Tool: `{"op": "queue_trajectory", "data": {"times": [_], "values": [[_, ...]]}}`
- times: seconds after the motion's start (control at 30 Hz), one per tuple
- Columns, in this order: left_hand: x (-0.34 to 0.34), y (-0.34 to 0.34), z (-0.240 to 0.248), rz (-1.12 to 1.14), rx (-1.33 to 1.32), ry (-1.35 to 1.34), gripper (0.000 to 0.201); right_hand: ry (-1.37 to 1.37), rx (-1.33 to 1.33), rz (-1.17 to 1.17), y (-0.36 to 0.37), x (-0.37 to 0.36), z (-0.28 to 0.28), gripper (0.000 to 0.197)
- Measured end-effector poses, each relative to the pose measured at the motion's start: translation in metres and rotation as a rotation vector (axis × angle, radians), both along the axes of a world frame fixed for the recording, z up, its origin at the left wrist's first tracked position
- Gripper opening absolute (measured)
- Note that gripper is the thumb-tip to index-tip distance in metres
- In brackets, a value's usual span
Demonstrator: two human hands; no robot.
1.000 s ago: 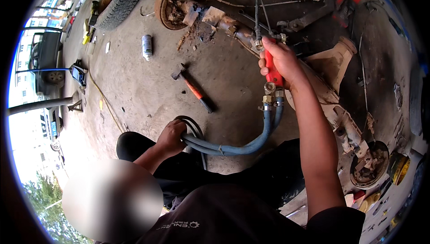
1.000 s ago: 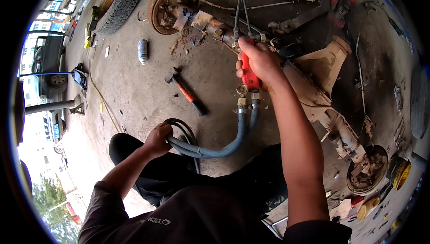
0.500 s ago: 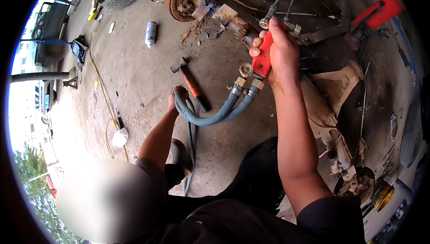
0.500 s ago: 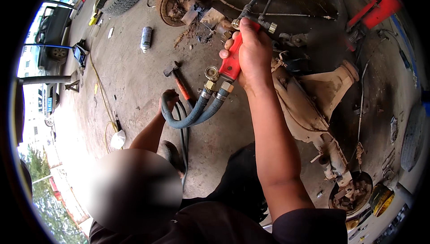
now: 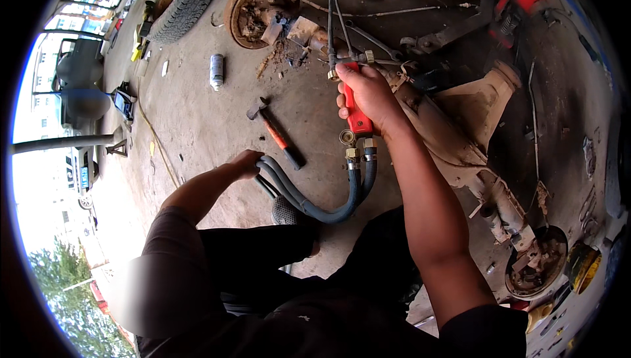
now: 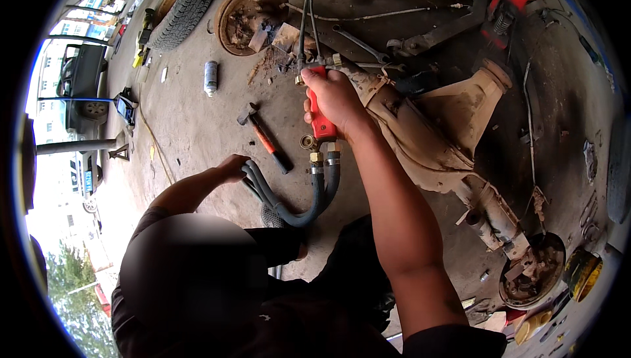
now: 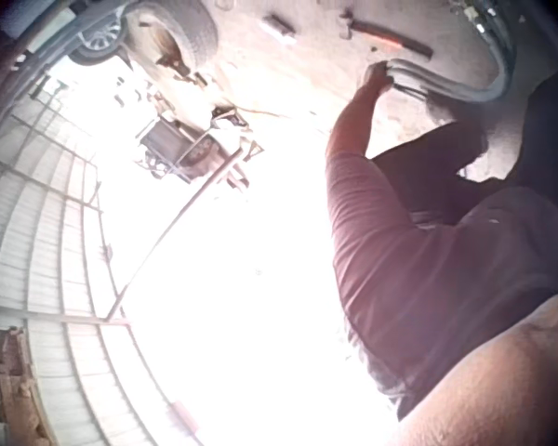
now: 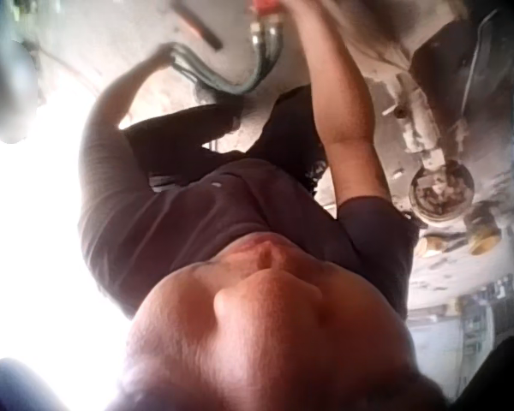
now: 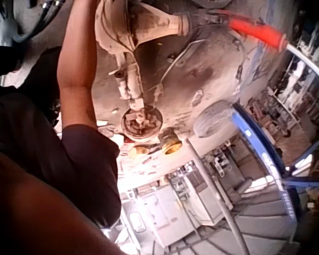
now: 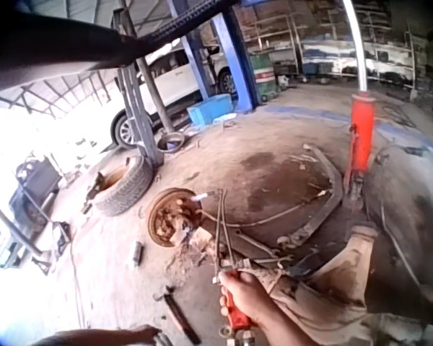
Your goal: The person uses a handheld cutting torch to heat a rusty metal axle assembly. They repeatedly apply the flame to the joint and strike the heated area with a hammer to break the metal apart. The task involves alternating between heating and hammering to remove a component from the axle.
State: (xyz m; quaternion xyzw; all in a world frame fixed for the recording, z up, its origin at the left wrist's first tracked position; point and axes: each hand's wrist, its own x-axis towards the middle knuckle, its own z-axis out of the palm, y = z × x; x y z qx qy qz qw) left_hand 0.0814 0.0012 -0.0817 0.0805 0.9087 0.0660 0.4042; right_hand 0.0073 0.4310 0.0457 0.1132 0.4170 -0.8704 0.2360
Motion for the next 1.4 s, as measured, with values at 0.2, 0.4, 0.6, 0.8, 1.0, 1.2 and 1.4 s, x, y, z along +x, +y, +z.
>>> {"op": "queue_trajectory", "data": {"times": [0.2,0.4,0.6,0.8,1.0,1.2,1.4], "values": [[0.003,0.004,0.069,-0.223,-0.566,-0.611,0.025,-0.056,0.065,0.016,0.003,0.018,-0.032,0.026],[0.076,-0.043,0.083,-0.564,-0.422,-0.718,0.05,-0.06,-0.006,0.027,-0.014,0.013,-0.043,0.025],[-0.051,0.075,0.127,-0.197,-0.008,0.285,0.028,0.023,0.419,0.232,-0.046,0.026,-0.048,0.028],[-0.059,0.219,0.155,-0.135,0.584,0.656,0.036,0.009,0.234,0.041,-0.038,0.021,-0.058,0.03],[-0.034,0.224,0.145,-0.078,0.823,0.693,0.042,-0.042,0.369,0.048,-0.038,0.038,-0.047,0.021],[-0.062,0.238,0.148,-0.118,0.676,0.734,0.038,-0.141,0.441,0.076,-0.06,0.055,-0.001,0.022],[-0.078,0.223,0.129,-0.215,0.677,0.724,0.03,-0.08,0.481,0.09,-0.072,0.048,-0.031,0.019]]}}
